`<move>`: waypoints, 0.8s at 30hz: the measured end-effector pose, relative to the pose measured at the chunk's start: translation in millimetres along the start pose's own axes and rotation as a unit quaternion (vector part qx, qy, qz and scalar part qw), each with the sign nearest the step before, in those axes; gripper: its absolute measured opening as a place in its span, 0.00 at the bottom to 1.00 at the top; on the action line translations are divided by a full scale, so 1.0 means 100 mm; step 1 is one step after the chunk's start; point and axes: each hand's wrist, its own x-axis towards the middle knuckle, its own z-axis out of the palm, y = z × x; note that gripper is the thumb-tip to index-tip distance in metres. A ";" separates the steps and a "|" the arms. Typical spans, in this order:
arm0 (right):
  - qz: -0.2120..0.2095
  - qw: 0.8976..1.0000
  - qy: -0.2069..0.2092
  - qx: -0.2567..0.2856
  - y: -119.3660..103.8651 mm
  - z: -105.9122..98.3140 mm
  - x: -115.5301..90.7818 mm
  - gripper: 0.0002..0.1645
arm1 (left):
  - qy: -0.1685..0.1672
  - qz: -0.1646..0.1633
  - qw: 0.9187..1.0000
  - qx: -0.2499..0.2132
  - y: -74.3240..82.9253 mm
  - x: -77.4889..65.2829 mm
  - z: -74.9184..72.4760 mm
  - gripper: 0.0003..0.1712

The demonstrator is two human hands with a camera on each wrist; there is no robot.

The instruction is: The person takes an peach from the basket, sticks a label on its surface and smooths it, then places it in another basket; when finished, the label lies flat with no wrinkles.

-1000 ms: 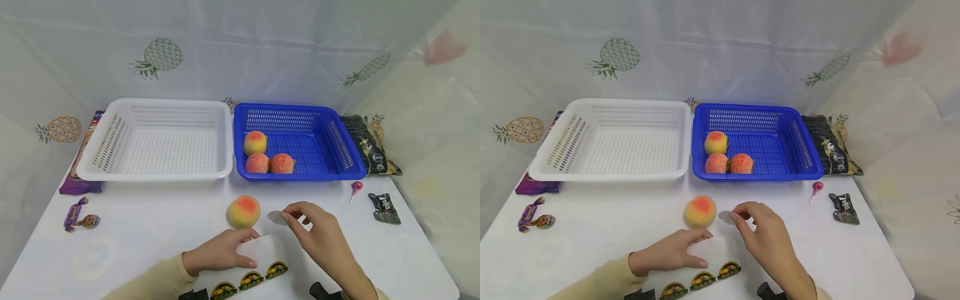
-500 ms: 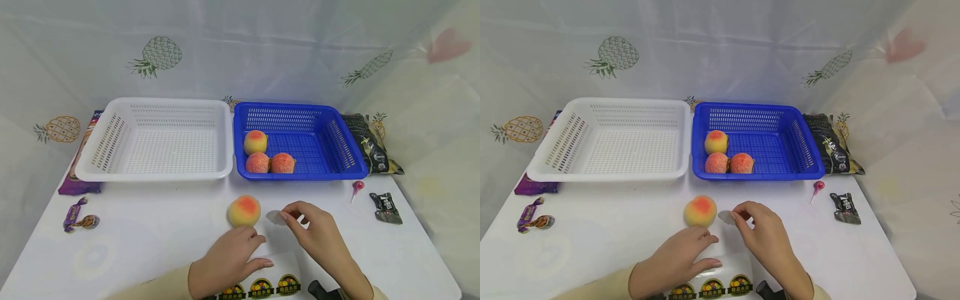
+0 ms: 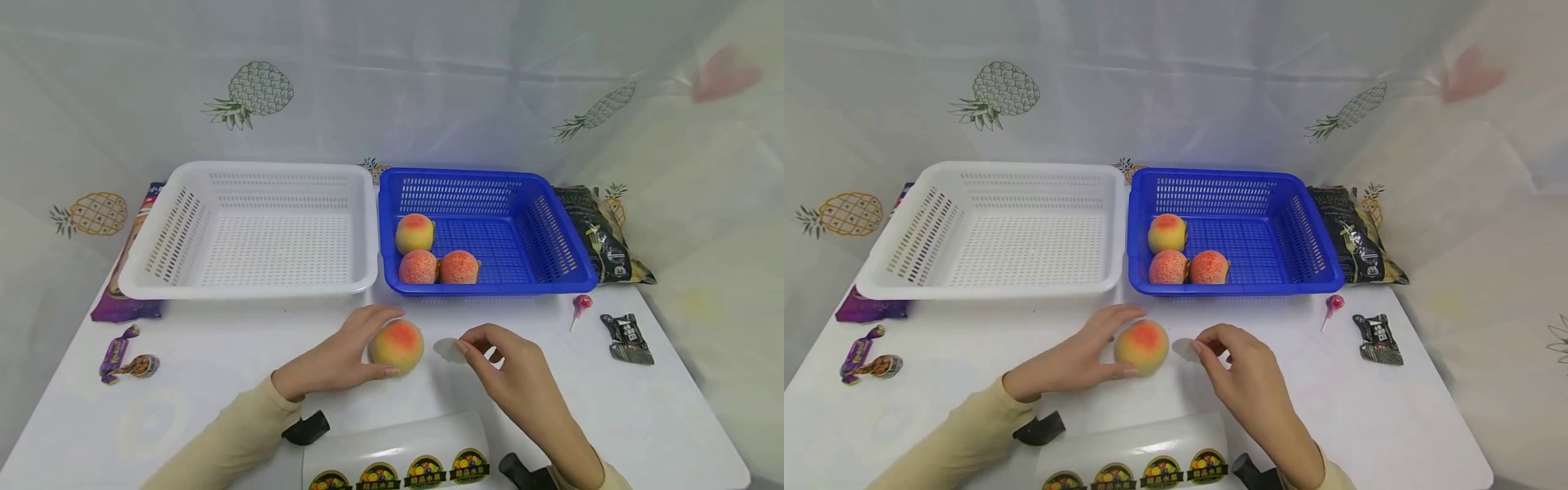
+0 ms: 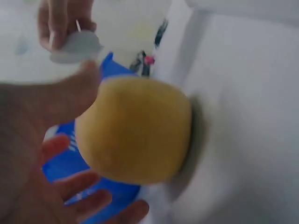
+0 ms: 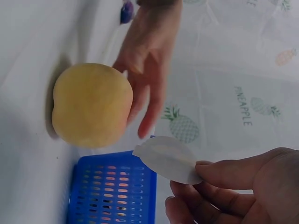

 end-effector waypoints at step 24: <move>-0.318 0.912 0.258 -0.035 -0.37 0.15 0.22 0.08 | -0.016 -0.195 0.866 -0.461 0.26 0.03 0.02 0.36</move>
